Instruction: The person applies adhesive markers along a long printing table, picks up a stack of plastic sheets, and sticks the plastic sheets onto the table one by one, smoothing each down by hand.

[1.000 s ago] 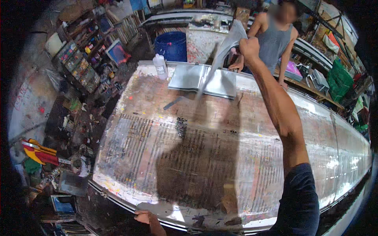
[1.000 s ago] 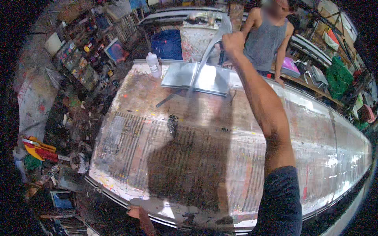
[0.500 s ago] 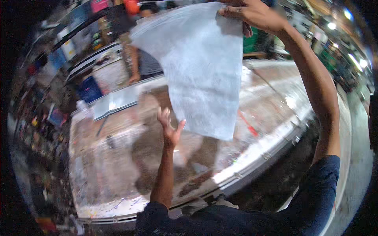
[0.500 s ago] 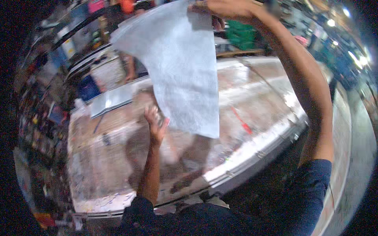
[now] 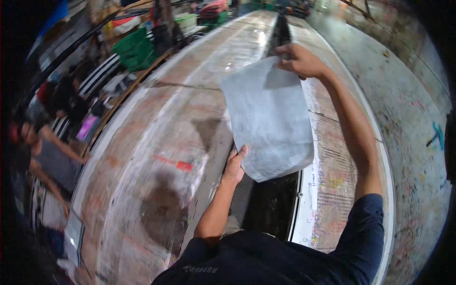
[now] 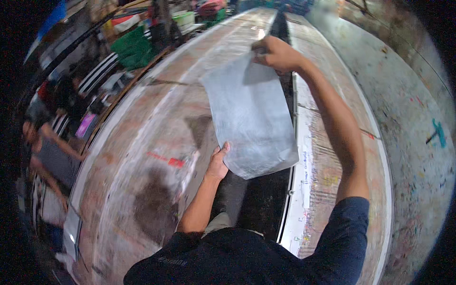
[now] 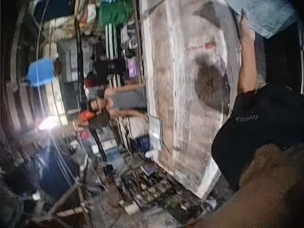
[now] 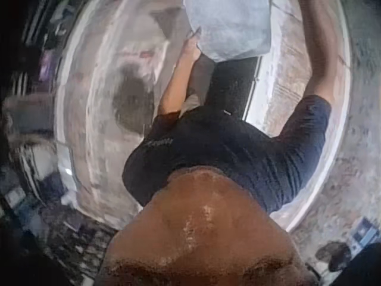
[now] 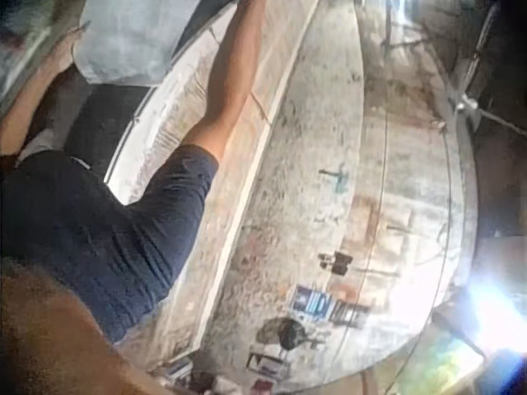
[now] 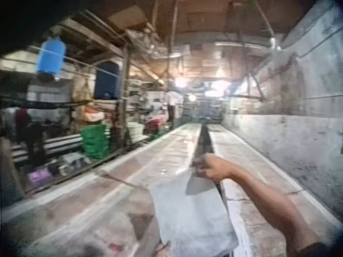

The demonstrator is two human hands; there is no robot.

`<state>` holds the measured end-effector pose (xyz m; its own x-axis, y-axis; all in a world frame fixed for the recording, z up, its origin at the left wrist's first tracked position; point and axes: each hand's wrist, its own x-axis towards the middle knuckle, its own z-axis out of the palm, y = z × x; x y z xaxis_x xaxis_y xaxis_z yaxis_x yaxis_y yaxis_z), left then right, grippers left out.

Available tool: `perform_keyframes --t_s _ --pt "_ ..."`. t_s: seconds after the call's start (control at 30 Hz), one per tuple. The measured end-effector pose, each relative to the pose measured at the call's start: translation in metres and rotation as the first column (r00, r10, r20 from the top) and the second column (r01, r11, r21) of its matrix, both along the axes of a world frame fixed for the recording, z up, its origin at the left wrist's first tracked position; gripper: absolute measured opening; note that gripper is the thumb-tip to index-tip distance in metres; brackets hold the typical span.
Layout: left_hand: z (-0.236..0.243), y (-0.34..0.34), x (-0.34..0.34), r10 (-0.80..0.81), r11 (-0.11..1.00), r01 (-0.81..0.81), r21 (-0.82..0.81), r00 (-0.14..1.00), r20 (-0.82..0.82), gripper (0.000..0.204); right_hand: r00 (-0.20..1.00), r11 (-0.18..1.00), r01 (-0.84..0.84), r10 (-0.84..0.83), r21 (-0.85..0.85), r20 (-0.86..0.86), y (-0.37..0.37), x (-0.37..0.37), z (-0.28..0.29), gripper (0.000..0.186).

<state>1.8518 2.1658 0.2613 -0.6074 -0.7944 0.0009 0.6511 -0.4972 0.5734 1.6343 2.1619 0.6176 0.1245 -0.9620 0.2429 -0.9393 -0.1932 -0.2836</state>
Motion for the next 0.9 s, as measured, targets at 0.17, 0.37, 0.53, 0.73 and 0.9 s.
perform_keyframes --t_s 0.17,0.37,0.53,0.73,0.9 --pt "-0.016 -0.066 -0.157 -0.178 0.954 0.225 -0.200 0.957 0.228 0.039 0.102 0.904 0.415 0.072 -0.108 0.992 0.013 -0.258 -0.209 0.064" --pt "-0.087 -0.226 -0.280 -0.067 0.906 0.299 -0.300 0.801 0.594 0.033 -0.758 0.978 0.031 -0.112 0.207 0.643 0.010 -0.247 -0.437 0.052" --pt "-0.088 -0.317 -0.386 -0.332 0.820 0.555 -0.144 0.665 0.669 0.037 -0.655 0.856 0.269 -0.174 0.442 0.736 -0.054 -0.324 -0.474 0.049" --pt "-0.127 -0.452 -0.536 -0.371 0.767 0.638 -0.066 0.525 0.766 0.036 -0.554 0.774 0.272 -0.360 0.572 0.751 -0.185 -0.469 -0.470 0.046" --pt "-0.134 -0.567 -0.666 -0.160 0.923 0.372 -0.095 0.598 0.785 0.047 -0.333 0.681 0.613 -0.235 0.399 0.913 -0.330 -0.565 -0.469 0.036"
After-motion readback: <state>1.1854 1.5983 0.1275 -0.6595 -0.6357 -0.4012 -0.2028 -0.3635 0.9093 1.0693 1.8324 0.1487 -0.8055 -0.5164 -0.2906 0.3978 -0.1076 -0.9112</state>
